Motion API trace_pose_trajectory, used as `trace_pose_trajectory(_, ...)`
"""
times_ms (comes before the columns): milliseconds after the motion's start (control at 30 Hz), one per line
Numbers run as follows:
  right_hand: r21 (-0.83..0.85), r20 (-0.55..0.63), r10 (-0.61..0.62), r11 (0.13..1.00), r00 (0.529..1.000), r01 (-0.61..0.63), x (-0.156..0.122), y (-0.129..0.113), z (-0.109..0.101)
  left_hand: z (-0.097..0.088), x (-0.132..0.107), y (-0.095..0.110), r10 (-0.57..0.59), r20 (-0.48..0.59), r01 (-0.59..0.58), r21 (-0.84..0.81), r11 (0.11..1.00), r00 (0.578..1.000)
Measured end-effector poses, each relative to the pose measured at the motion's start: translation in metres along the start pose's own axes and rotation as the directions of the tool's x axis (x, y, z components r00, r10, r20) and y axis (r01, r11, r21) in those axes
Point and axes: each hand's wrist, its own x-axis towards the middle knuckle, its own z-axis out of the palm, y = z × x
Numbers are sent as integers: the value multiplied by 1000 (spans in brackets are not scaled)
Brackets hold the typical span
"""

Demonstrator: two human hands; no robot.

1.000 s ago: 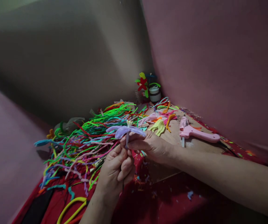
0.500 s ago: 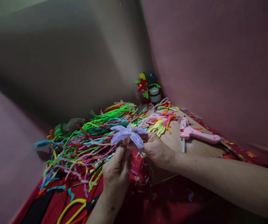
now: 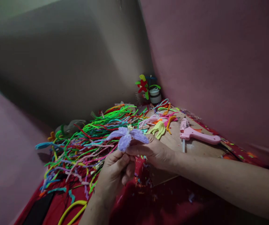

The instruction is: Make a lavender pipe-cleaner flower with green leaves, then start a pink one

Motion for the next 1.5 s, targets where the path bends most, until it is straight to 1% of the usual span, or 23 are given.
trace_pose_trajectory(133, 51, 15, 8, 999, 1000, -9, 2, 4, -2, -5, 1, -1, -76, 89, 86, -108, 990, 993)
trace_pose_trajectory(233, 77, -2, 14, 997, 1000, -14, 3, 7, -4, -5, 1, 0, -106, 107, 118, -114, 986, 989)
trace_pose_trajectory(267, 77, -16, 10, 997, 1000, -9, 3, 7, -4, -3, 1, 1, -101, 90, 109, -96, 989, 991)
trace_pose_trajectory(333, 78, -53, -1, 997, 999, 5, 4, 7, -4, 2, 1, 2, -48, 5, 48, 2, 999, 999)
trace_pose_trajectory(400, 85, -85, -2, 996, 996, 9, 4, 6, -4, 9, 1, 2, 75, -108, -51, 210, 976, 991)
trace_pose_trajectory(433, 84, -103, -10, 996, 995, 19, 5, 6, -4, 12, 1, 1, 165, -160, -103, 339, 935, 973)
trace_pose_trajectory(467, 79, -125, -25, 996, 992, 35, 5, 6, -4, 15, 0, 0, 264, -197, -146, 467, 872, 944)
trace_pose_trajectory(533, 63, -157, -58, 996, 986, 68, 5, 7, -4, 16, 0, -4, 439, -212, -198, 669, 716, 873)
trace_pose_trajectory(567, 54, -164, -69, 995, 984, 79, 5, 8, -3, 15, 0, -6, 500, -200, -208, 736, 644, 843)
trace_pose_trajectory(600, 45, -166, -72, 996, 983, 80, 5, 8, -3, 14, 0, -8, 541, -180, -212, 784, 583, 822)
trace_pose_trajectory(633, 36, -161, -68, 997, 985, 75, 5, 9, -2, 12, 0, -9, 561, -158, -215, 813, 541, 813)
trace_pose_trajectory(667, 24, -156, -62, 997, 986, 67, 4, 9, -2, 10, 0, -10, 569, -143, -219, 826, 519, 809)
trace_pose_trajectory(700, 7, -153, -57, 998, 987, 59, 4, 8, -1, 8, 0, -11, 569, -137, -225, 825, 519, 811)
trace_pose_trajectory(733, -10, -147, -55, 998, 988, 55, 4, 8, -1, 7, 0, -11, 560, -141, -230, 810, 539, 816)
trace_pose_trajectory(800, -24, -115, -51, 999, 992, 48, 3, 7, -1, 6, 0, -10, 518, -180, -235, 736, 635, 836)
trace_pose_trajectory(867, -16, -84, -51, 999, 995, 49, 3, 7, -1, 8, 0, -7, 434, -236, -210, 618, 758, 869)
trace_pose_trajectory(933, 1, -84, -30, 1000, 996, 30, 3, 8, -2, 9, -1, -4, 321, -268, -159, 488, 858, 908)
trace_pose_trajectory(1033, 17, -127, 6, 1000, 992, -4, 4, 8, -2, 11, 0, -1, 193, -240, -114, 310, 944, 951)
trace_pose_trajectory(1133, 27, -150, 22, 999, 988, -18, 5, 7, -3, 11, 1, 1, 123, -182, -102, 123, 987, 975)
trace_pose_trajectory(1267, 46, -68, 71, 997, 995, -68, 5, 7, -6, 8, 3, 2, 28, -80, -33, -65, 997, 996)
trace_pose_trajectory(1367, 62, -13, 84, 995, 996, -83, 6, 10, -10, 5, 3, 2, -27, 6, 27, -132, 991, 1000)
trace_pose_trajectory(1433, 91, -17, 64, 994, 998, -62, 6, 12, -11, 4, 3, 2, -39, 13, 40, -140, 989, 999)
trace_pose_trajectory(1500, 99, -35, 41, 994, 999, -37, 6, 13, -12, 5, 3, 2, -29, -12, 27, -123, 992, 1000)
